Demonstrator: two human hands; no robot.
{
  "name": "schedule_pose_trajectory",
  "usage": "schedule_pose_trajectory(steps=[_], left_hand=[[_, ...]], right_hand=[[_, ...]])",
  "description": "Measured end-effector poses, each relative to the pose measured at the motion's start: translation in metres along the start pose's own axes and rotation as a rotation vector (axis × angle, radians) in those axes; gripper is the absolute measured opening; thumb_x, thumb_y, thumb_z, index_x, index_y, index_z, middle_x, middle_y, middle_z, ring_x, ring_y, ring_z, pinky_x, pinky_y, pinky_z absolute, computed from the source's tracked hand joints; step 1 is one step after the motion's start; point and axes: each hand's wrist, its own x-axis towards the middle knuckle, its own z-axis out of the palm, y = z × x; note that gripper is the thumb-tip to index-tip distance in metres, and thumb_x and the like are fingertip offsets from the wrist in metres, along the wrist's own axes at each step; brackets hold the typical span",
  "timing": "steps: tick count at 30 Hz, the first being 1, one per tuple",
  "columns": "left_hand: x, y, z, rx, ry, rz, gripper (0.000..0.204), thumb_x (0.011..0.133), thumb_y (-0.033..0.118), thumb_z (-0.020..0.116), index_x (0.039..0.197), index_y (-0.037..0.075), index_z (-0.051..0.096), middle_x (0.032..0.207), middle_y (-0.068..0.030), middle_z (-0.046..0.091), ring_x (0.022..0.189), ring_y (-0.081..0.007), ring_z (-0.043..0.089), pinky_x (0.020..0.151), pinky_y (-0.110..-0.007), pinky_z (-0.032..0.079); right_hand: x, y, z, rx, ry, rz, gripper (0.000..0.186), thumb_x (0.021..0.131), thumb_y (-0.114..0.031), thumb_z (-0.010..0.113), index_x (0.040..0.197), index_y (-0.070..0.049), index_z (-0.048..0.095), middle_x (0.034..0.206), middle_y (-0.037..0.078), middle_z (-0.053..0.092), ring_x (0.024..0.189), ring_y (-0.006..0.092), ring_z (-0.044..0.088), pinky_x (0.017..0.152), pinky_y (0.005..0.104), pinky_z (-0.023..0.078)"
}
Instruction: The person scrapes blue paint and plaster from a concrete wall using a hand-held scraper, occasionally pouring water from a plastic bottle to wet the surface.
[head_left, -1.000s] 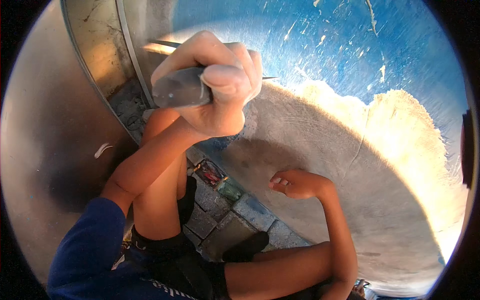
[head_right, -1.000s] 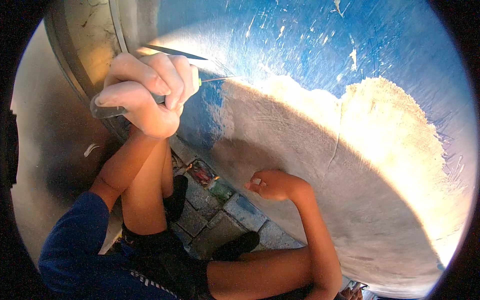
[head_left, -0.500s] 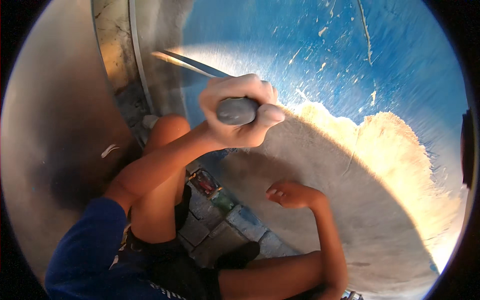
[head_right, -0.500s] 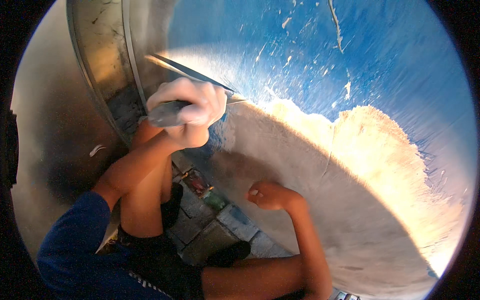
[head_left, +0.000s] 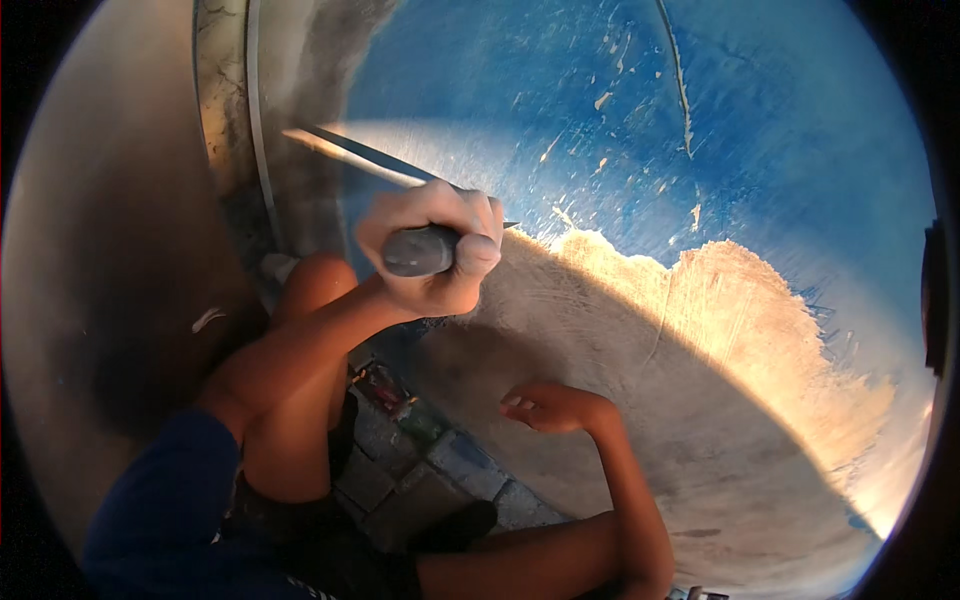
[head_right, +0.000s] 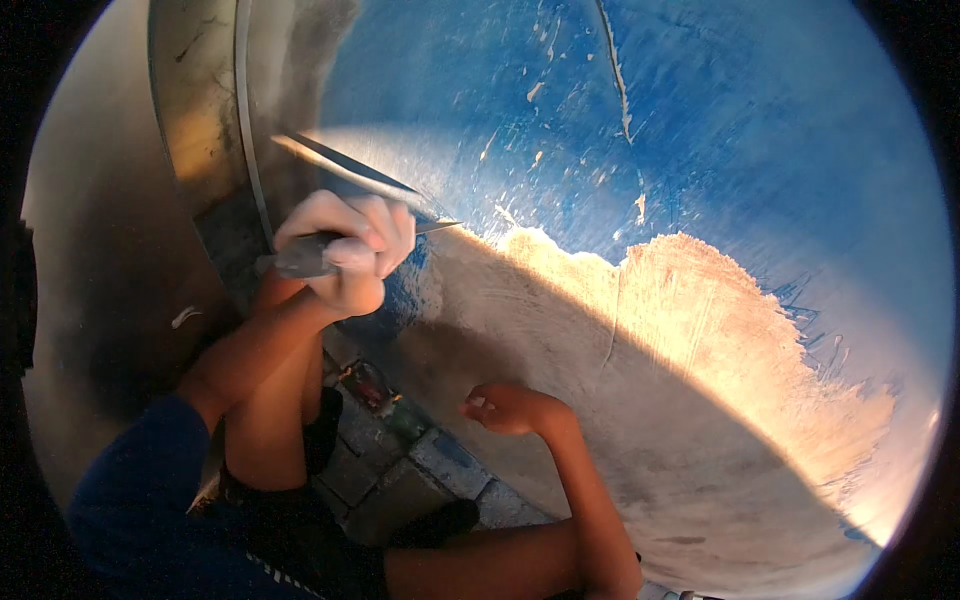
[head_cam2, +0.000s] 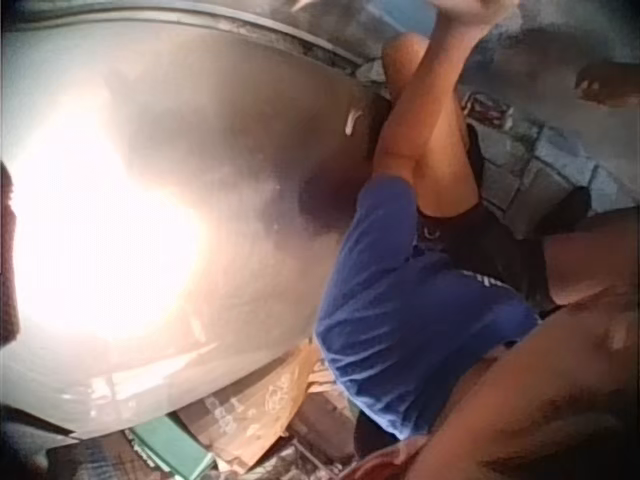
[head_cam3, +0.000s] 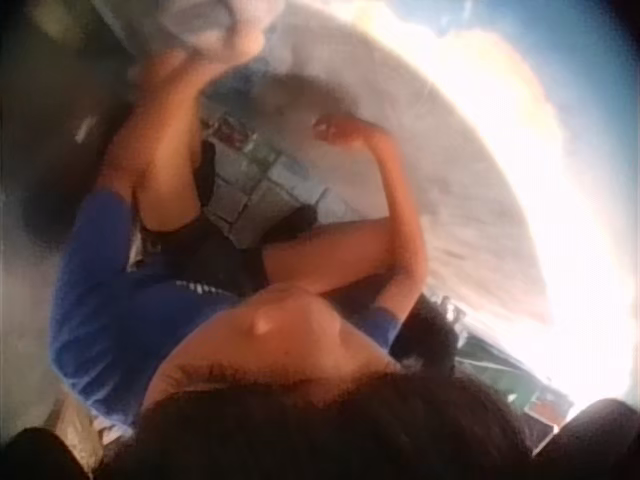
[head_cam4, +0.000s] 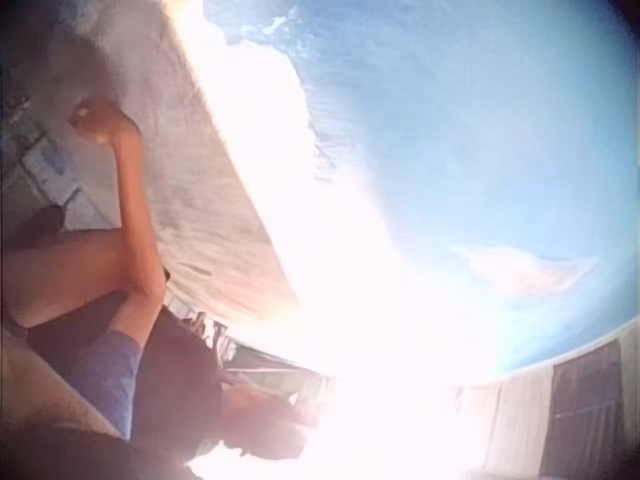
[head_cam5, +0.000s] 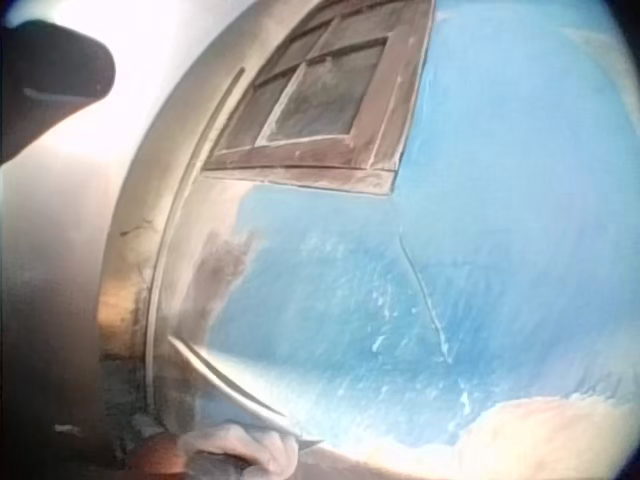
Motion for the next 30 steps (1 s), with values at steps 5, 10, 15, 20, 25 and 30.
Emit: schedule_pose_trajectory(steps=[5,10,15,20,25,30], left_hand=[[-0.004,-0.005,-0.003,0.013,-0.015,0.003,0.020,0.091,0.009,0.062,0.080,-0.002,0.049,0.058,-0.0039,0.051,0.046,-0.0083,0.044,0.042,-0.025,0.034],[-0.001,0.001,-0.006,0.040,-0.073,0.007,0.019,0.090,0.008,0.062,0.080,-0.001,0.049,0.058,-0.0034,0.051,0.048,-0.0087,0.045,0.043,-0.025,0.035],[-0.004,0.002,0.007,-0.020,0.013,-0.024,0.025,0.089,0.012,0.066,0.074,0.000,0.050,0.055,-0.0027,0.050,0.045,-0.0090,0.045,0.040,-0.025,0.032],[-0.008,-0.004,-0.005,0.030,-0.099,0.047,0.024,0.089,0.011,0.065,0.075,0.000,0.049,0.056,-0.0025,0.050,0.046,-0.0095,0.046,0.041,-0.025,0.032],[-0.002,0.005,0.006,-0.029,0.021,-0.065,0.025,0.090,0.015,0.066,0.076,0.000,0.051,0.056,-0.0030,0.050,0.046,-0.0092,0.045,0.042,-0.025,0.032],[-0.002,-0.004,-0.004,0.029,-0.153,0.042,0.022,0.091,0.014,0.064,0.081,0.000,0.050,0.058,-0.0022,0.049,0.047,-0.0090,0.045,0.042,-0.025,0.032]], right_hand=[[0.005,0.014,0.005,0.012,-0.042,0.002,0.055,0.095,-0.051,0.047,0.123,-0.006,0.058,0.118,0.019,0.063,0.111,0.0325,0.059,0.092,0.0392,0.046],[0.006,0.002,0.004,-0.003,-0.024,0.005,0.053,0.095,-0.050,0.048,0.123,-0.006,0.059,0.118,0.019,0.063,0.111,0.0328,0.059,0.091,0.0395,0.046],[0.007,0.010,0.006,0.009,-0.046,0.015,0.051,0.094,-0.049,0.050,0.121,-0.007,0.060,0.117,0.019,0.063,0.110,0.0326,0.060,0.090,0.0390,0.047],[0.008,-0.002,0.005,-0.015,-0.016,-0.007,0.049,0.094,-0.048,0.050,0.120,-0.007,0.061,0.116,0.019,0.063,0.110,0.0324,0.060,0.090,0.0392,0.047],[0.012,0.012,0.008,-0.045,-0.011,-0.034,0.051,0.095,-0.049,0.048,0.122,-0.008,0.060,0.115,0.020,0.064,0.110,0.0334,0.059,0.092,0.0394,0.046],[0.006,0.001,0.006,-0.046,-0.008,0.010,0.043,0.096,-0.041,0.049,0.122,-0.009,0.060,0.114,0.017,0.064,0.107,0.0302,0.061,0.091,0.0378,0.046]])
